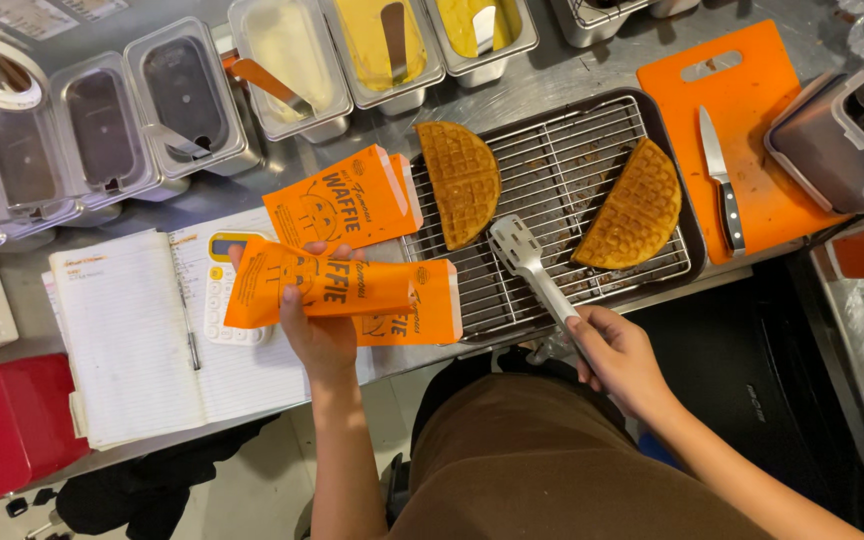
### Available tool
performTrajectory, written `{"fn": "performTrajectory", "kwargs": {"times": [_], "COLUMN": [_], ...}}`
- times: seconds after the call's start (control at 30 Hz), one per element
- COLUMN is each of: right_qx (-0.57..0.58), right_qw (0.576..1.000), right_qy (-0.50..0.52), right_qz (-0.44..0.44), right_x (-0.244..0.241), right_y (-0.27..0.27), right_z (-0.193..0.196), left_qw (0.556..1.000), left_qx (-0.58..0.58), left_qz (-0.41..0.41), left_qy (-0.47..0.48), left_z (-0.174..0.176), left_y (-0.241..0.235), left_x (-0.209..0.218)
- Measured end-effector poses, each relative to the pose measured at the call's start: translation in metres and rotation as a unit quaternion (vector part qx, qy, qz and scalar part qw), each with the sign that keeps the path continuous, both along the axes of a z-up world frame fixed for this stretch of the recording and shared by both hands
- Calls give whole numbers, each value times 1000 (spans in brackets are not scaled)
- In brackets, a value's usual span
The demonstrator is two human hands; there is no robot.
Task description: The person removes a cooked waffle from a waffle iron using tongs and places it on a wire rack. They spread a dark filling onto the waffle, fold it in half, and place it into an orange paper wrapper. The person repeats this process for a second waffle, handling the waffle iron, tongs, filling, and wrappers.
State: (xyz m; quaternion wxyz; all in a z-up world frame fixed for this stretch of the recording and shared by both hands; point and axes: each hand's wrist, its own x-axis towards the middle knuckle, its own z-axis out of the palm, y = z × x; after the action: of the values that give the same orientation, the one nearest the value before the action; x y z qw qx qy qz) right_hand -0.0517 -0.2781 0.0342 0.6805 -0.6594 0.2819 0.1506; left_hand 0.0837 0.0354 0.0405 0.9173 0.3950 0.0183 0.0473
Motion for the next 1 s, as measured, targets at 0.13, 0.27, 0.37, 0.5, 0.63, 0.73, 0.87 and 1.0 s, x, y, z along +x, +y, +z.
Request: {"fn": "performTrajectory", "kwargs": {"times": [0.13,0.27,0.37,0.5,0.63,0.73,0.87,1.0], "right_qx": [-40,-54,-72,-63,-24,0,-54,-531], "right_qw": [999,998,997,997,999,999,992,788], "right_qy": [-2,2,-10,-30,-37,-50,-113,-278], "right_qz": [0,-20,-21,-19,-8,2,8,142], "right_x": [5,10,19,33,48,68,69,36], "right_y": [9,10,9,11,18,26,24,-8], "right_z": [6,8,5,1,-6,-14,-2,56], "left_qw": [1000,999,999,999,999,1000,999,999], "left_qx": [4,35,40,19,17,14,44,-12], "left_qz": [-11,2,4,-10,-12,-17,3,-7], "left_qy": [3,11,19,23,24,22,13,39], "left_z": [3,11,10,4,-1,-1,1,-7], "left_y": [-3,-8,-7,-4,-4,-3,-4,6], "left_x": [4,4,3,3,2,2,-3,-5]}}
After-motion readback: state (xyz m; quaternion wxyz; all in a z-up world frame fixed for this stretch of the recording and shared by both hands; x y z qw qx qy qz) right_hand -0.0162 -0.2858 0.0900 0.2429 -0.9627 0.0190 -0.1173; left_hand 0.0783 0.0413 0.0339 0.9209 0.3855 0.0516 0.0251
